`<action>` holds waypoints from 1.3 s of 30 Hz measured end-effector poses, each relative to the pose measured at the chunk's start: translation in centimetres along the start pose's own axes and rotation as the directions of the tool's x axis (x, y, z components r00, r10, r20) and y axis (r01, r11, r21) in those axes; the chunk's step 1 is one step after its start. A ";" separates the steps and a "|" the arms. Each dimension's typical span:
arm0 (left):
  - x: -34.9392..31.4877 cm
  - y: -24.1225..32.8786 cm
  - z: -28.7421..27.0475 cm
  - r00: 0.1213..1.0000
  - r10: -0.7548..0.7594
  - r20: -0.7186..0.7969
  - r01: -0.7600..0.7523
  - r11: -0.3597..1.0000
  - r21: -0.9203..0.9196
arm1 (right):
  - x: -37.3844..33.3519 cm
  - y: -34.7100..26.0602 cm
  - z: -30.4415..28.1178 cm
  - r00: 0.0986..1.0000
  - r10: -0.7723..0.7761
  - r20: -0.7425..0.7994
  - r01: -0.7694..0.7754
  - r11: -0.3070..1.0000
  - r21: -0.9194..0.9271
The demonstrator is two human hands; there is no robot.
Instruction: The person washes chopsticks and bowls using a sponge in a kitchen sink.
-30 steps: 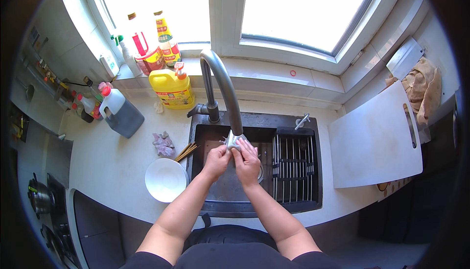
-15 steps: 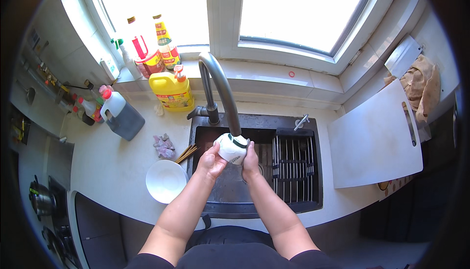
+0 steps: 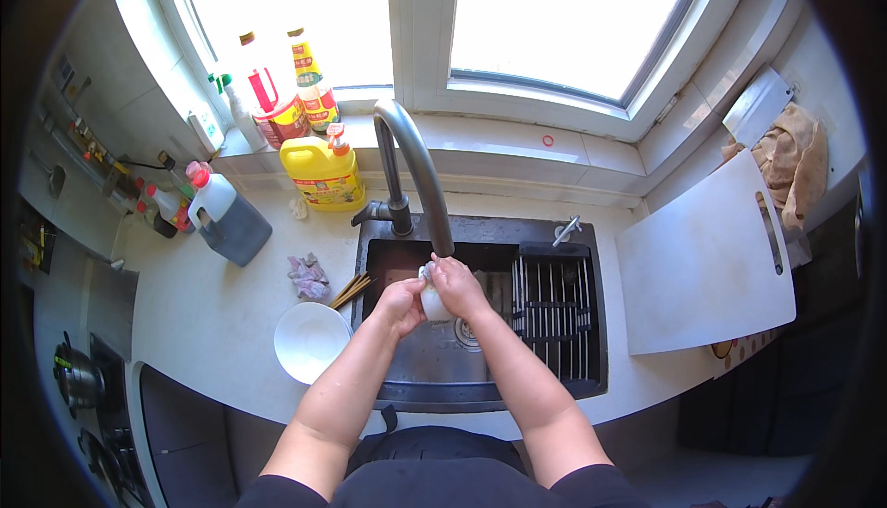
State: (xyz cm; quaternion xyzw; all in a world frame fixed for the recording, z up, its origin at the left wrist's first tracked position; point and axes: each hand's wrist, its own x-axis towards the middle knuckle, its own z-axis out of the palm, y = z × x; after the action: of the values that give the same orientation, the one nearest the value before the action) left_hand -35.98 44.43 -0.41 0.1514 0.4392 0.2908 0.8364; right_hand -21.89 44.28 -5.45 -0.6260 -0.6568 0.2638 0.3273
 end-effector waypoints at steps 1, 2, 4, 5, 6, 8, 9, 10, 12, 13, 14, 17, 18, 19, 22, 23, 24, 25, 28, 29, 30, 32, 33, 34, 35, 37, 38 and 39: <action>0.3 -0.3 -0.8 0.998 0.037 0.047 -0.037 0.999 0.012 | 0.6 -0.1 -0.8 0.978 0.101 0.185 -0.132 0.977 0.165; 0.7 -0.4 -1.6 0.996 0.064 0.055 -0.067 0.996 0.060 | 1.1 -0.2 -1.6 0.912 0.164 0.377 -0.286 0.911 0.296; 0.8 -0.3 -2.0 0.990 0.114 0.078 -0.125 0.980 0.154 | 1.3 1.3 -1.7 0.864 0.202 0.461 -0.429 0.774 0.466; 0.6 0.1 -1.8 0.991 0.092 0.097 -0.104 0.987 0.125 | 0.8 1.6 -1.8 0.805 0.242 0.542 -0.570 0.569 0.593; 0.4 0.5 -1.4 0.995 0.065 0.074 -0.072 0.993 0.096 | 0.1 1.8 -1.8 0.737 0.253 0.627 -0.675 0.320 0.665; 0.3 1.3 -0.8 1.000 0.016 0.023 -0.017 0.999 0.030 | -1.3 0.5 -3.2 0.687 0.194 0.700 -0.725 0.114 0.679; 0.8 1.5 -0.9 1.000 0.015 -0.015 -0.015 1.000 0.004 | -1.8 -0.7 -3.9 0.660 0.157 0.734 -0.744 0.009 0.668; 1.7 1.6 -1.2 0.999 -0.021 0.032 0.025 0.994 -0.103 | -2.1 -1.7 -4.4 0.663 0.200 0.721 -0.728 -0.048 0.683; 2.9 1.3 -1.7 0.989 -0.069 0.131 0.102 0.958 -0.269 | -1.6 -1.7 -3.5 0.755 0.126 0.644 -0.619 -0.189 0.762; 4.2 1.0 -2.6 0.988 -0.056 0.144 0.096 0.952 -0.291 | -1.3 -1.8 -3.2 0.768 0.165 0.619 -0.574 -0.253 0.779; 5.0 0.6 -3.0 0.999 -0.003 0.047 0.016 0.958 -0.288 | -1.0 -1.9 -2.8 0.771 0.194 0.607 -0.547 -0.285 0.787; 5.9 -0.6 -3.0 0.976 0.124 -0.180 -0.164 0.959 -0.231 | -0.6 -3.5 -2.0 0.732 0.421 0.536 -0.416 -0.347 0.841; 5.9 -1.3 -2.6 0.966 0.138 -0.220 -0.190 0.953 -0.236 | -0.6 -2.7 -1.2 0.749 0.391 0.535 -0.394 -0.386 0.834; 5.5 -2.0 -1.8 0.939 0.175 -0.297 -0.238 0.952 -0.191 | -0.6 -2.9 -1.1 0.734 0.429 0.526 -0.358 -0.413 0.837; 4.9 -4.3 -0.4 0.856 0.332 -0.396 -0.366 0.931 -0.010 | -0.5 -3.2 -0.1 0.690 0.543 0.478 -0.287 -0.402 0.870; 5.8 -6.0 -1.5 0.779 0.507 -0.369 -0.473 0.861 0.184 | -0.5 -3.1 0.5 0.674 0.579 0.459 -0.274 -0.381 0.883; 6.9 -7.3 -2.4 0.684 0.662 -0.307 -0.557 0.745 0.366 | -0.6 -2.4 1.5 0.700 0.548 0.458 -0.283 -0.375 0.883; 5.6 -7.3 -0.9 0.618 0.692 -0.372 -0.451 0.701 0.553 | -0.9 -2.2 1.5 0.681 0.571 0.459 -0.297 -0.357 0.885; 4.3 -7.3 -0.8 0.636 0.723 -0.271 -0.437 0.627 0.645 | -1.6 -3.0 1.3 0.655 0.634 0.411 -0.322 -0.259 0.911; 4.4 -7.2 -1.2 0.661 0.678 -0.322 -0.428 0.693 0.580 | -1.9 -3.2 1.3 0.650 0.655 0.385 -0.326 -0.218 0.920; 4.3 -6.9 -1.4 0.680 0.678 -0.280 -0.446 0.685 0.576 | -2.2 -3.1 1.4 0.667 0.650 0.364 -0.316 -0.196 0.928; 4.1 -6.1 -1.4 0.713 0.674 -0.192 -0.481 0.670 0.565 | -2.7 -3.3 1.4 0.699 0.640 0.319 -0.291 -0.153 0.944; 3.8 -5.8 -1.3 0.728 0.654 -0.206 -0.456 0.686 0.567 | -3.0 -3.5 1.3 0.709 0.632 0.313 -0.283 -0.152 0.947; 3.7 -5.6 -1.5 0.754 0.635 -0.167 -0.442 0.680 0.585 | -3.2 -3.7 1.1 0.702 0.637 0.318 -0.290 -0.152 0.945; 3.7 -5.4 -1.9 0.779 0.613 -0.129 -0.430 0.672 0.603 | -3.3 -3.9 0.9 0.695 0.642 0.323 -0.296 -0.153 0.943; 3.0 -5.0 -2.2 0.823 0.566 -0.052 -0.427 0.676 0.600 | -3.6 -3.8 0.4 0.690 0.645 0.327 -0.310 -0.145 0.940; 2.1 -4.6 -2.1 0.840 0.542 -0.012 -0.436 0.689 0.579 | -3.7 -3.7 0.1 0.692 0.644 0.327 -0.318 -0.136 0.938; 1.6 -4.4 -2.1 0.856 0.517 0.029 -0.443 0.702 0.558 | -3.8 -3.5 -0.2 0.693 0.642 0.327 -0.325 -0.127 0.937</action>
State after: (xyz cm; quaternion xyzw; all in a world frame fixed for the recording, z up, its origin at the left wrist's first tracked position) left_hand -35.45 41.96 -4.84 0.4730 0.5017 0.3706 0.6222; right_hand -24.01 40.22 -3.06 -0.4699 0.0182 0.6451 0.6022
